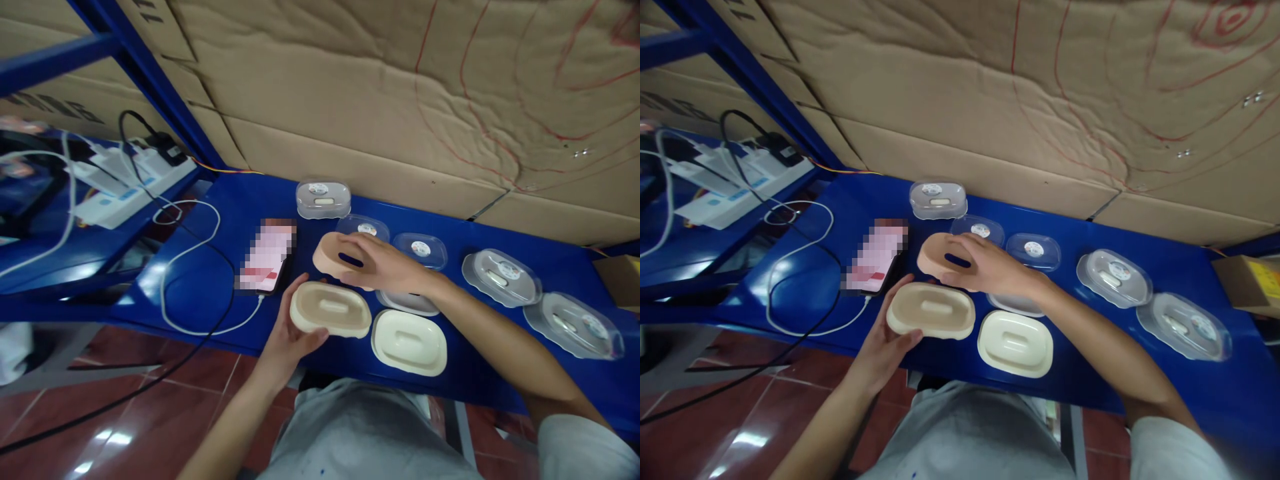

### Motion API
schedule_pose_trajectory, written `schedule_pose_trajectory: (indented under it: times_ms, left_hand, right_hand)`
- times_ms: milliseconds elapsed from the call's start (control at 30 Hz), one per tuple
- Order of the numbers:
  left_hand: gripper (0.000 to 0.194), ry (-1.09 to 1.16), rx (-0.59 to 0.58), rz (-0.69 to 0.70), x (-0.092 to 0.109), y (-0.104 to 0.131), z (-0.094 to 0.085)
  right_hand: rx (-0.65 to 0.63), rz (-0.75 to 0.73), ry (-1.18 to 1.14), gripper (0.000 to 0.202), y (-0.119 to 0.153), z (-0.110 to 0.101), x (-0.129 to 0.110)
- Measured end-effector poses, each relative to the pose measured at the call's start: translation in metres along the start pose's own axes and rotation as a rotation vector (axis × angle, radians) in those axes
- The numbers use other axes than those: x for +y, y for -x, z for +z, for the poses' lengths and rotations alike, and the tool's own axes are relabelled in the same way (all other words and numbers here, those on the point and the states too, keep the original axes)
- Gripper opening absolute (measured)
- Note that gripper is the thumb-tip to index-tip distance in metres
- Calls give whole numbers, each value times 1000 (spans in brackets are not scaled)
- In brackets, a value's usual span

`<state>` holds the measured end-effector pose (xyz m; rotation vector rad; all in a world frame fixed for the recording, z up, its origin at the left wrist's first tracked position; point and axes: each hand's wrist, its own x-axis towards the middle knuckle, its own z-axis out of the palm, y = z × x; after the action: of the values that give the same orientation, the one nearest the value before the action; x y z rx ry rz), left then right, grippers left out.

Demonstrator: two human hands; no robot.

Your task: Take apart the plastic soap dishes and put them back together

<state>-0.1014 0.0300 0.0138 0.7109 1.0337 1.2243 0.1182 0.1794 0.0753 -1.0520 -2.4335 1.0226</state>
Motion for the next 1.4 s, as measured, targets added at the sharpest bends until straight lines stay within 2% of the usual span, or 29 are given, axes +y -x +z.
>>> schedule_pose_trajectory:
  times_ms: [67,200,300,367,500,567,633,700,767,833,867,900,967,1033,1100,1200,1267,1333,1400]
  left_hand:
    - [95,-130,-49,-17,1,8,-13]
    - [90,-547,-139,0,11,19,-29]
    - [85,-911,-141,121,20,23,-30]
    - [86,-1038,-138,183,21,22,-29]
    - [76,-1113,-136,262,16,19,-28]
    - [71,-1137,-115,291,14,20,-26]
    - [66,-1158,-85,339,15,25,-22]
    - [57,-1164,-30,422,15,32,-18]
    - [38,-1126,2,536,15,40,-17]
    - [18,-1054,-36,610,13,48,-17]
    - [13,-1010,-68,618,11,52,-18]
    - [18,-959,-103,610,8,55,-18]
    - [37,-841,-185,553,2,59,-15]
    - [56,-694,-298,465,-5,63,-6]
    - [68,-551,-390,280,-11,67,6]
    - [63,-341,-398,-151,-21,72,26]
    - [54,-194,-400,-370,-28,75,36]
    - [52,-87,-426,-469,-33,76,42]
    - [47,-107,-439,-465,-35,78,44]
  right_hand:
    - [44,-9,203,78,1,6,-2]
    - [9,-11,444,80,4,20,-6]
    - [-2,-32,498,77,6,22,-4]
    - [-9,-47,475,77,7,18,-2]
    - [-48,-80,388,69,14,5,-1]
    - [0,-74,375,60,23,-2,-1]
    - [101,-69,369,52,36,-8,-2]
    - [188,-88,346,46,56,-13,-3]
    - [222,-137,319,37,81,-13,-4]
    - [227,-183,305,24,109,-9,-6]
    - [226,-196,301,17,123,-4,-8]
    - [228,-191,301,11,137,3,-10]
    - [235,-144,331,3,162,19,-15]
    - [220,-71,402,23,184,37,-19]
    - [209,-14,459,44,200,52,-21]
    - [299,70,472,48,211,64,-16]
    - [387,159,489,52,209,64,-7]
    - [454,229,524,55,201,62,3]
    - [507,249,547,53,192,58,13]
